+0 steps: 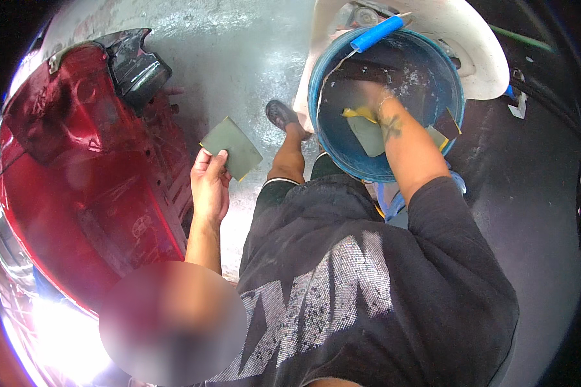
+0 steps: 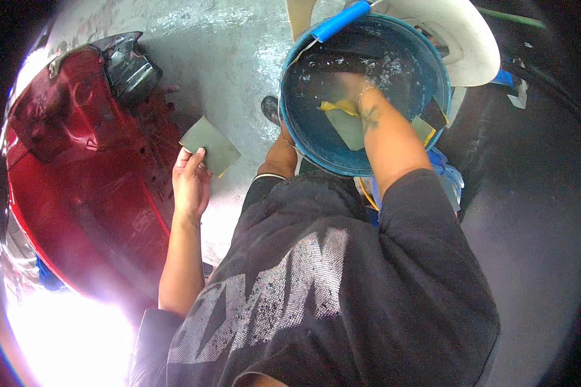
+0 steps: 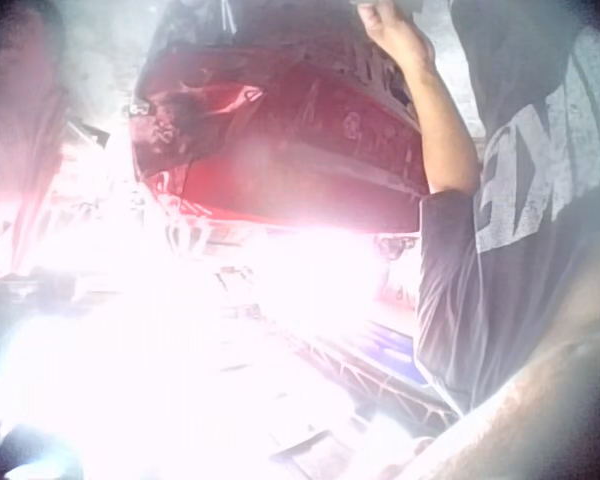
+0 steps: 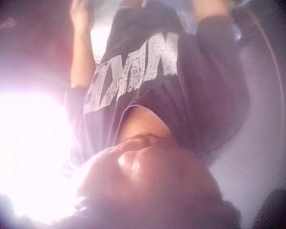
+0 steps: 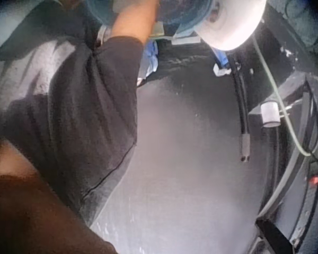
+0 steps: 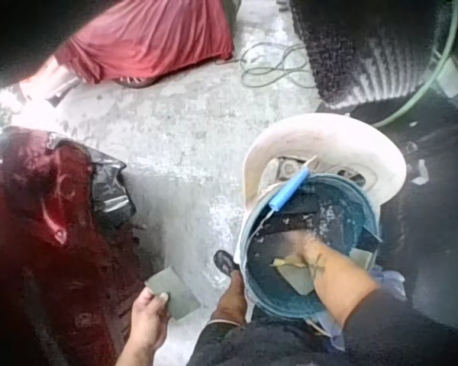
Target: The person sands the rear trunk lid of a red car using wet sandpaper and a blue cloth. They repeatedly dip the sandpaper into a bucket of water and wipe the surface to remove residue. The person switches between different grits of sandpaper during the process.
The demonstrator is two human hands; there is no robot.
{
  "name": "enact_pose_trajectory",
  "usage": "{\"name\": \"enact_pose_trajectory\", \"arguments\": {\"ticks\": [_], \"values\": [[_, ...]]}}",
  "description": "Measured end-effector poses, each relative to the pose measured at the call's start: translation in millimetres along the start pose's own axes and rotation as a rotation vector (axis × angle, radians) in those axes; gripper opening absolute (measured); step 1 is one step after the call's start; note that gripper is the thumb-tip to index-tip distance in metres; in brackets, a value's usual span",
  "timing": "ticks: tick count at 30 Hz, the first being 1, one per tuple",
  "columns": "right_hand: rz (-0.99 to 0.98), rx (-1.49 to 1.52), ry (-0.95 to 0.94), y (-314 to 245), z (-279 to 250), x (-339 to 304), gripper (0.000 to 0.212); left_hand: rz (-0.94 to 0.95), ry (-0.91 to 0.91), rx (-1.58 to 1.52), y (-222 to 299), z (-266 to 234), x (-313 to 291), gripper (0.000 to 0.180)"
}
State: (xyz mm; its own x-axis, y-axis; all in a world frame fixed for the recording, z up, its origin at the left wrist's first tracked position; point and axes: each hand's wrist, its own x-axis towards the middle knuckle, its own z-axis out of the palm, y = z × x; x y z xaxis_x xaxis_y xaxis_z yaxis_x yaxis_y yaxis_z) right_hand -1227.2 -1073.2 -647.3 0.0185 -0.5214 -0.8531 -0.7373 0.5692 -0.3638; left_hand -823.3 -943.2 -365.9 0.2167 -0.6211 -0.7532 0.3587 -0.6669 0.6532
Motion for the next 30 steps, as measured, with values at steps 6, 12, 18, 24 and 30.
{"name": "enact_pose_trajectory", "arguments": {"ticks": [6, 12, 18, 24, 30], "values": [[-0.017, 1.161, -0.598, -54.6, -41.6, -91.9, 0.047, 0.002, -0.049, -0.050, -7.1, -15.3, -11.5, 0.019], [-0.186, 1.470, -0.966, -64.3, -64.3, -159.7, 0.071, 0.051, -0.098, -0.183, 15.6, 22.4, -35.0, 0.025], [-0.248, 1.506, -0.981, -61.7, -76.9, -189.2, 0.073, 0.080, -0.237, -0.245, 13.9, 39.1, -37.6, 0.041], [-0.353, 1.576, -1.001, -51.6, -87.9, -199.7, 0.071, 0.068, -0.245, -0.227, 6.2, 57.7, -47.6, 0.042], [-0.445, 1.687, -1.002, -43.5, -95.7, -214.0, 0.069, 0.076, -0.244, -0.182, 8.0, 71.1, -54.7, 0.040]]}}
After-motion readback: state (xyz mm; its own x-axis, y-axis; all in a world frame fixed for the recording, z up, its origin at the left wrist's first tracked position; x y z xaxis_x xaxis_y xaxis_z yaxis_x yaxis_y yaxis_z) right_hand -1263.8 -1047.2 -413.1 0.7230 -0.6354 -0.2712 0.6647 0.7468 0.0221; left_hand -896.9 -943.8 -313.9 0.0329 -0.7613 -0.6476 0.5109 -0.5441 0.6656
